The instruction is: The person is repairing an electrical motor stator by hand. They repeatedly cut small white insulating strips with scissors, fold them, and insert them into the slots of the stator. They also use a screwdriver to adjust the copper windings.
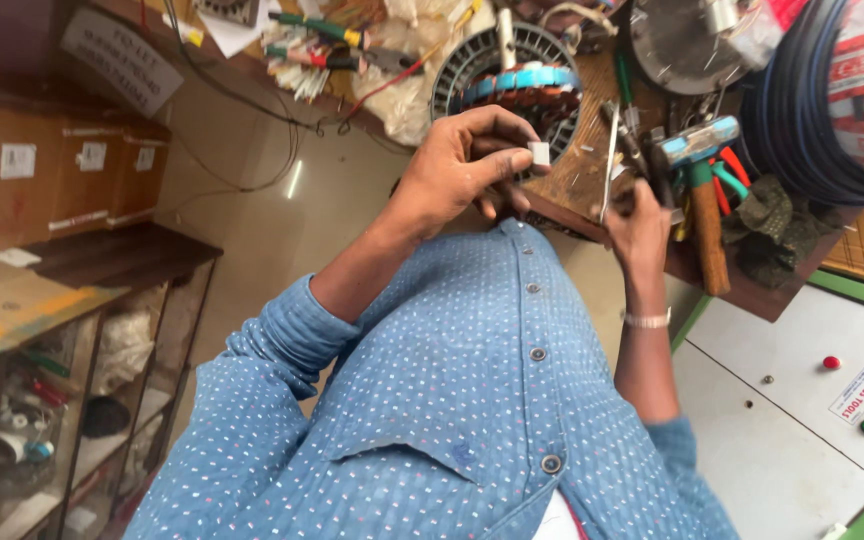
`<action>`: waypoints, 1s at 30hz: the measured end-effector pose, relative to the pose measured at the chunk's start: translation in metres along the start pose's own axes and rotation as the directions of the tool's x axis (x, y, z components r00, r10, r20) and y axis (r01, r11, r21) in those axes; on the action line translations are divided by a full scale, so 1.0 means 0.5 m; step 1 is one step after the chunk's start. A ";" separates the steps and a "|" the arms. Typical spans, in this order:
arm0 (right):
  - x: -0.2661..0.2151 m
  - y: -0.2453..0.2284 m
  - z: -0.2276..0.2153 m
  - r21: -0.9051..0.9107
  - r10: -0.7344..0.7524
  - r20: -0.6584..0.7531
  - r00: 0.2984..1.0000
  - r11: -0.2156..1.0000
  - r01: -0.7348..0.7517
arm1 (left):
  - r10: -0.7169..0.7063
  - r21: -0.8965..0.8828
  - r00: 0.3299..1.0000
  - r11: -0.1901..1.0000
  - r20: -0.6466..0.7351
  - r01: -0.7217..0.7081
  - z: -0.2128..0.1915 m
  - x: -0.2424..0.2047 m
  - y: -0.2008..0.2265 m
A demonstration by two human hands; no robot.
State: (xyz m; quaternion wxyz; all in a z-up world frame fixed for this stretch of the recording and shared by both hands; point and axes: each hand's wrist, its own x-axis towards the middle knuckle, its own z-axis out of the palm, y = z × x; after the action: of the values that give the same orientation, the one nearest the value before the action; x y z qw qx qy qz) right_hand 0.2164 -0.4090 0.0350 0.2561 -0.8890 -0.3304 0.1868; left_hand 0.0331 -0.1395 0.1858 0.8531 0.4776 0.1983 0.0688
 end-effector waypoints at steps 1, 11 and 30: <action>0.021 0.012 0.002 -0.088 -0.142 -0.048 0.989 0.987 0.137 | -0.034 -0.034 0.999 0.999 0.011 0.035 0.002 -0.009 -0.008; 0.017 -0.252 -0.152 0.647 -0.200 0.105 0.974 0.757 0.086 | 0.132 0.340 0.983 0.937 -0.128 -0.081 0.039 -0.042 -0.017; 0.007 -0.386 -0.195 0.293 -0.556 -0.176 0.813 0.758 0.582 | 0.128 0.125 0.981 0.986 -0.145 -0.111 0.078 -0.039 -0.054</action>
State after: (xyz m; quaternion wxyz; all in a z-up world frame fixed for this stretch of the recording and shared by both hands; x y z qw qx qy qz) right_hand 0.1730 -0.3132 0.2242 0.4600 -0.6965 -0.5379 0.1185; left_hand 0.0289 -0.1908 0.1864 0.8004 0.5311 0.2375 0.1445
